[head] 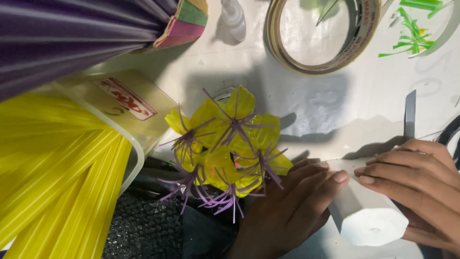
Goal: Cutting and shaping a white foam block using a utility knife and marking it with a pen.
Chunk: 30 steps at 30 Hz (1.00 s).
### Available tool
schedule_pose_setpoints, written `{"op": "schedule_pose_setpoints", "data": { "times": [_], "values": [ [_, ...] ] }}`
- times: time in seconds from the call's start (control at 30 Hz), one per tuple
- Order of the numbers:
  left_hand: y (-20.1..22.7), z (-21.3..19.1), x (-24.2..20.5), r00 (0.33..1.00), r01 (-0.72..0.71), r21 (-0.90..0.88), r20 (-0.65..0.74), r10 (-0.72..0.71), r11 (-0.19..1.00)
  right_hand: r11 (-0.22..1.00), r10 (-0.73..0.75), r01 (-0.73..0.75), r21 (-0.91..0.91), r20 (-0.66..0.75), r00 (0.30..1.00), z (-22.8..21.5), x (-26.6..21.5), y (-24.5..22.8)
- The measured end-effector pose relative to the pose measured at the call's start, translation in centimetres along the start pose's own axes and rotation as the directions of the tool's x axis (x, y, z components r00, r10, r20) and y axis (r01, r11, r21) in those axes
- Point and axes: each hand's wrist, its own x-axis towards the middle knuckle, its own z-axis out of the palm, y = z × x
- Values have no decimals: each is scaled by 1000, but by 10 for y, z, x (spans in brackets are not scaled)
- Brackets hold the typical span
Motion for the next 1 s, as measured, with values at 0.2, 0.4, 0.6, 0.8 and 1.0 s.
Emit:
{"op": "schedule_pose_setpoints", "data": {
  "times": [0.2, 0.4, 0.6, 0.8, 1.0],
  "values": [
    [-3, 4, -4, 999, -45, -113, -32, 41, 993, 1000, -2, 3, 29, -20, 1000, 3, -1, 1],
    [-1, 1, -6, 999, -26, -87, -23, 24, 996, 999, 38, -39, 27, 50, 998, -3, -3, -4],
    [-3, 6, -18, 1000, -11, -81, 22, 13, 997, 999, 44, -45, 29, 29, 999, 0, -7, -7],
    [0, -1, -14, 995, 12, -54, 95, -7, 998, 999, 13, -10, 36, -100, 995, 8, -3, -14],
    [1, 3, -23, 996, 15, -116, 89, -4, 993, 994, 5, 15, 107, -187, 982, 11, -1, -23]
  ]
}}
